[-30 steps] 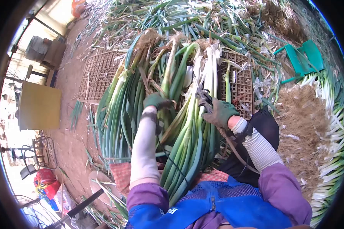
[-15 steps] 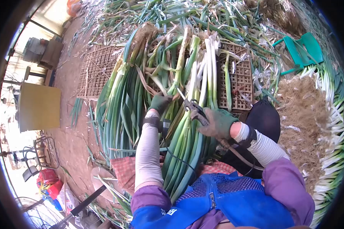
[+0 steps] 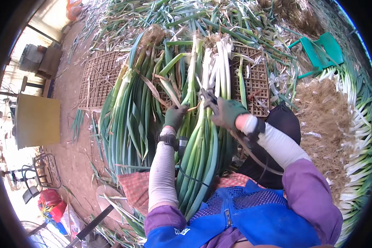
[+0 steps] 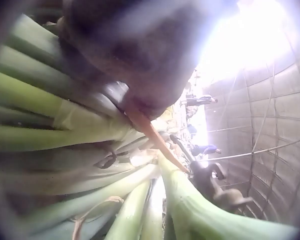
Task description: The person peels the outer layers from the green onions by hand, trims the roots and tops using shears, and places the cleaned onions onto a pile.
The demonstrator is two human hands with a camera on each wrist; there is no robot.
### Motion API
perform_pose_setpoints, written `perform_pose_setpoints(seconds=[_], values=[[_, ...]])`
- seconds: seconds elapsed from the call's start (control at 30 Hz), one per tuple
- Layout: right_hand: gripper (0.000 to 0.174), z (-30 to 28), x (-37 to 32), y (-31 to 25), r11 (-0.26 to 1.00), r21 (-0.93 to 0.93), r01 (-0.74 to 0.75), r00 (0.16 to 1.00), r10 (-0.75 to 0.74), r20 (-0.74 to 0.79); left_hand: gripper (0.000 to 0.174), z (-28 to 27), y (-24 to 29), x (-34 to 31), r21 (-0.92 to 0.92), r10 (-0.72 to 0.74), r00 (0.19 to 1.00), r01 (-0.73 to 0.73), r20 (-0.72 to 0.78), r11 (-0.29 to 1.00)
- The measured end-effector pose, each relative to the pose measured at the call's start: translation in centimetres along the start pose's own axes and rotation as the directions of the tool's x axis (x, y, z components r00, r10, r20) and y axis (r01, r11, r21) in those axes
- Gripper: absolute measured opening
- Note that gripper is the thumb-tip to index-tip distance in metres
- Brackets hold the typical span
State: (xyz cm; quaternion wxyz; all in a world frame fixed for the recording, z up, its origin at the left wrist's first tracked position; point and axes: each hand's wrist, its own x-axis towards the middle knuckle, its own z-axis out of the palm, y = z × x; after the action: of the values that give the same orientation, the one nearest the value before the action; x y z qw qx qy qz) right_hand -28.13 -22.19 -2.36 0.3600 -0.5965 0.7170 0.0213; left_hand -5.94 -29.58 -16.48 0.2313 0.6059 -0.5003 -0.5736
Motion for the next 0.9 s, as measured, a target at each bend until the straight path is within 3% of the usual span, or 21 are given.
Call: perform_pose_setpoints(seconds=[0.13,0.23,0.27,0.37,0.4,0.57,0.7,0.73,0.77,0.83,0.9], values=[[0.053,-2.4,5.9,-1.1,0.995,-0.059,-0.080,0.996,0.078,-0.045,0.041,0.0,-0.5,0.2,-0.110,-0.010,0.999,0.014,0.030,0.994],[0.053,-4.6,7.4,-1.4,0.996,0.014,-0.084,0.996,0.084,0.015,0.042,-0.1,-0.9,0.1,-0.111,-0.029,0.999,0.033,0.041,0.993],[0.053,-4.2,8.7,-1.0,0.995,-0.076,-0.070,0.996,0.065,-0.062,0.041,-0.1,-1.7,0.5,-0.143,0.019,0.998,-0.012,0.053,0.990],[0.044,-4.0,8.3,-0.9,0.995,-0.049,-0.088,0.994,0.085,-0.071,0.042,-0.2,-1.2,-0.3,-0.184,-0.026,0.995,0.043,0.097,0.982],[0.045,-3.7,8.0,-0.9,0.993,-0.107,-0.048,0.993,0.036,-0.114,0.041,-0.2,-1.0,-0.5,-0.179,-0.032,0.995,0.048,0.096,0.983],[0.047,-4.1,9.9,-0.5,0.993,-0.095,-0.076,0.989,0.063,-0.136,0.042,-0.5,-1.7,-0.7,-0.311,-0.063,0.984,0.112,0.164,0.944],[0.058,-4.3,6.5,-2.6,0.992,-0.127,0.012,1.000,-0.012,0.005,0.050,-3.1,-5.4,1.5,-0.399,-0.001,0.981,0.080,0.196,0.913],[0.057,-3.3,6.0,-2.5,0.987,-0.159,-0.002,0.998,0.012,0.058,0.051,-3.7,-4.6,1.4,-0.430,-0.060,0.965,0.169,0.255,0.887],[0.058,-2.3,5.3,-2.1,0.987,-0.161,0.001,0.995,0.015,0.101,0.043,-3.7,-3.9,1.0,-0.605,-0.035,0.956,0.213,0.291,0.768],[0.059,-2.1,1.9,-2.8,0.981,-0.160,0.113,0.981,-0.085,0.175,0.044,-5.2,-4.6,1.4,-0.614,-0.027,0.923,0.278,0.385,0.739],[0.058,-1.8,0.0,-2.9,0.973,-0.185,0.135,0.965,-0.087,0.247,0.039,-3.3,-3.4,0.6,-0.677,0.084,0.925,0.208,0.371,0.706]])
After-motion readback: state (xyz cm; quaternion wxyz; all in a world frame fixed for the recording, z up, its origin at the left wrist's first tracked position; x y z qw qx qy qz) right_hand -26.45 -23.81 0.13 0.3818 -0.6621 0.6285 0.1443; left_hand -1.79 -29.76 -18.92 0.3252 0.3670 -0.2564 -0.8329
